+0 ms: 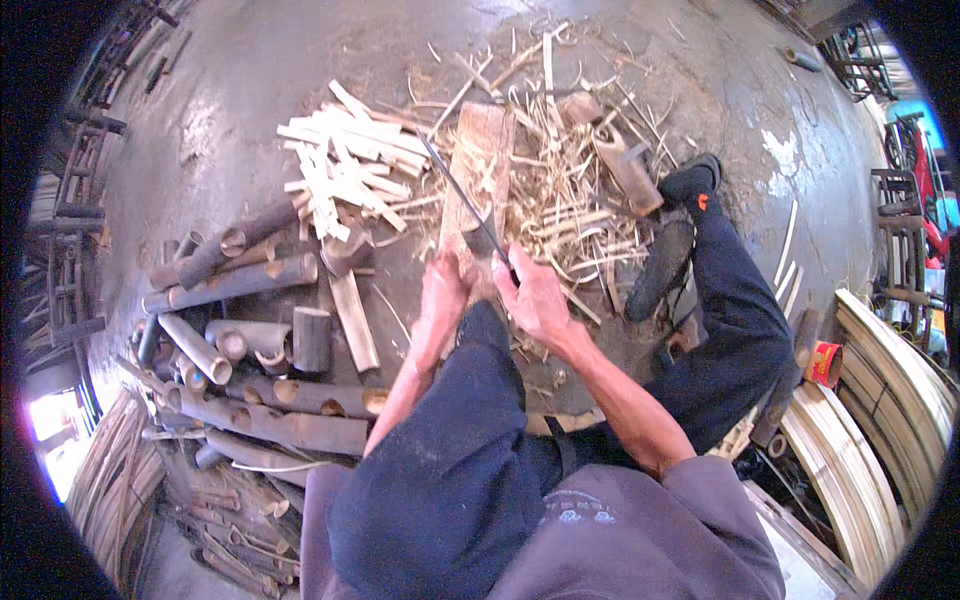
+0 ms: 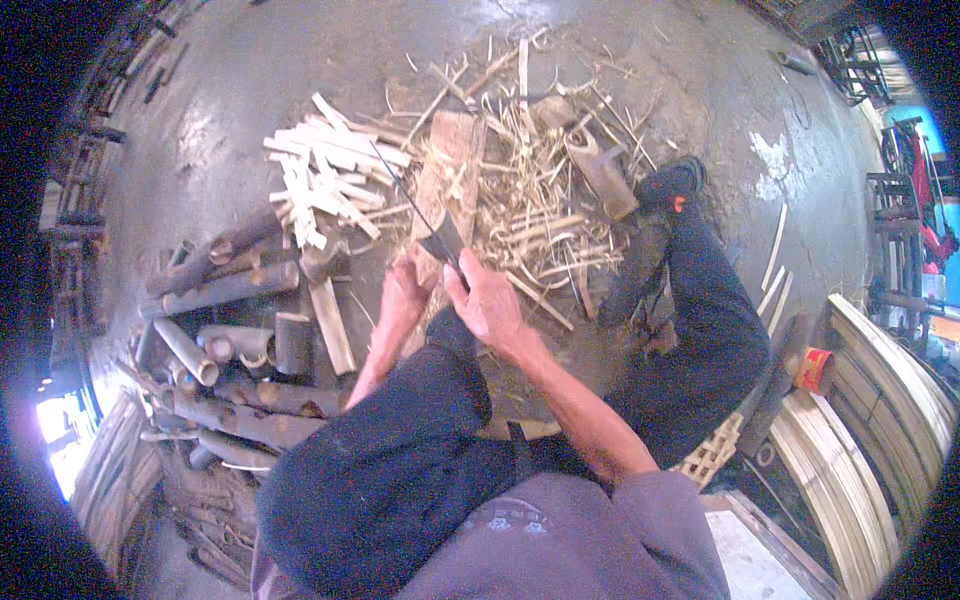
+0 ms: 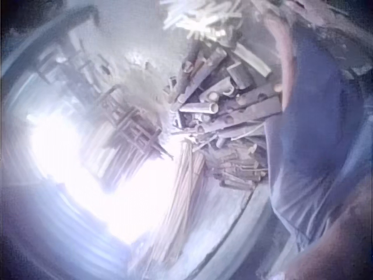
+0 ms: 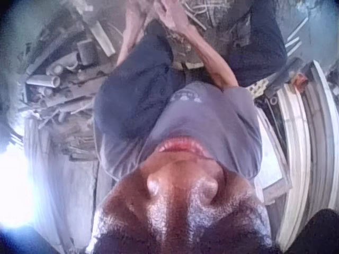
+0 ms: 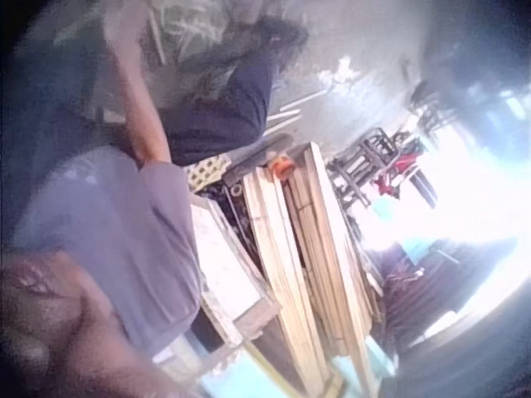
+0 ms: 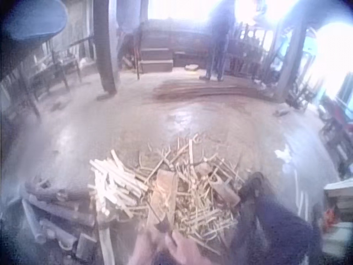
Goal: The person sits on the floor and uses a knife to split bamboo pieces into thin strips. They hold the bamboo with one hand and the knife with the other, repeatedly slicing the material and placing the resulting strips on the floor.
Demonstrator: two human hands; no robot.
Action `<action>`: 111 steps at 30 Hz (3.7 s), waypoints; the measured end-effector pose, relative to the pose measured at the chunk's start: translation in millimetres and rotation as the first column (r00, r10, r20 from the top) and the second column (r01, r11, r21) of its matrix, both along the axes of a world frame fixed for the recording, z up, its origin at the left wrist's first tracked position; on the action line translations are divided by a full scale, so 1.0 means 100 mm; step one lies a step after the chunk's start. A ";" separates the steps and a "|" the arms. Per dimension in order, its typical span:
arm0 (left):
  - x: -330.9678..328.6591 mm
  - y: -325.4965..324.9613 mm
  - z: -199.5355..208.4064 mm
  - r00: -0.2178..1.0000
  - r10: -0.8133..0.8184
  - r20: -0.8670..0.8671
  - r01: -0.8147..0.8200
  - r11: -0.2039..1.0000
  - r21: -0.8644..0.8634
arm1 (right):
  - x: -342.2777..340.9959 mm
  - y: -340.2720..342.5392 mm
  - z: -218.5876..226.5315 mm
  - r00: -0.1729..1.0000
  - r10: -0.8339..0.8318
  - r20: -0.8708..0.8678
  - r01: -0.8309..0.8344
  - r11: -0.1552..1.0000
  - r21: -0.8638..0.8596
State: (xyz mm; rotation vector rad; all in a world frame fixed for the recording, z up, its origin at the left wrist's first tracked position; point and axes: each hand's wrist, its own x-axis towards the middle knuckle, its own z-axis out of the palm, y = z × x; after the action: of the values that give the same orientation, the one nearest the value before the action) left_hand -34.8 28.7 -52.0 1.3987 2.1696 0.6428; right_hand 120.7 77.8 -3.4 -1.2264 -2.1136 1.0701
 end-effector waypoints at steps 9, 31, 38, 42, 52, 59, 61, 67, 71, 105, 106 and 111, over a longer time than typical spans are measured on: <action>0.07 0.32 0.62 0.990 -0.114 0.079 0.096 0.973 0.208 | 0.21 0.06 0.61 0.994 -0.057 -0.089 0.043 0.987 -0.155; -0.17 -0.19 0.18 0.081 0.321 0.944 -0.491 0.837 -0.242 | 0.88 0.13 -0.14 0.954 -0.064 0.291 0.105 0.986 -0.127; 0.32 -0.31 0.63 -0.116 0.294 0.949 -0.390 0.865 -0.315 | 0.48 0.11 -0.10 0.884 0.287 0.369 -0.325 0.945 0.044; 0.34 -0.35 0.87 -0.139 0.281 0.950 -0.354 0.882 -0.312 | 0.46 0.27 -0.22 0.840 0.345 0.419 -0.448 0.876 0.178; 0.22 -0.36 0.68 0.379 0.228 0.897 -0.190 0.968 -0.166 | 0.68 0.60 0.02 0.862 0.037 0.506 -0.098 0.991 0.093; 0.36 -0.33 0.59 0.640 0.301 0.707 -0.270 0.950 -0.159 | 0.43 0.32 -0.03 0.825 0.263 0.500 -0.407 0.891 0.203; 0.31 -0.39 0.70 0.505 0.264 0.822 -0.255 0.955 -0.149 | 0.47 0.53 -0.12 0.780 0.248 0.575 -0.380 0.917 0.121; 0.11 -0.82 0.63 0.481 0.241 0.843 -0.005 0.962 -0.272 | 0.77 1.12 0.17 0.876 -0.065 0.477 0.100 0.994 -0.049; 0.16 -0.32 0.86 -0.079 0.285 0.955 0.282 0.926 -0.253 | 0.44 0.77 0.07 0.918 0.288 0.273 -0.347 0.917 0.199; 0.30 -0.34 0.72 0.493 0.234 0.838 -0.206 0.967 -0.149 | 0.34 0.33 0.19 0.816 0.289 0.501 -0.366 0.929 0.061; 0.27 -0.37 0.72 0.523 0.249 0.815 -0.235 0.961 -0.143 | 0.30 0.32 0.20 0.793 0.351 0.498 -0.433 0.899 0.057; 0.20 -0.68 0.98 0.674 0.254 0.694 -0.098 0.961 -0.257 | 0.77 1.17 -0.17 0.785 0.002 0.620 -0.008 1.000 0.008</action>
State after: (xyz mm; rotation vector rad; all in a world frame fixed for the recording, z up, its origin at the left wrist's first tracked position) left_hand -14.7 -39.5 45.5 0.6421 1.6519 0.8451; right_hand 197.6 194.7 -20.4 -1.7507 -2.5865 0.6994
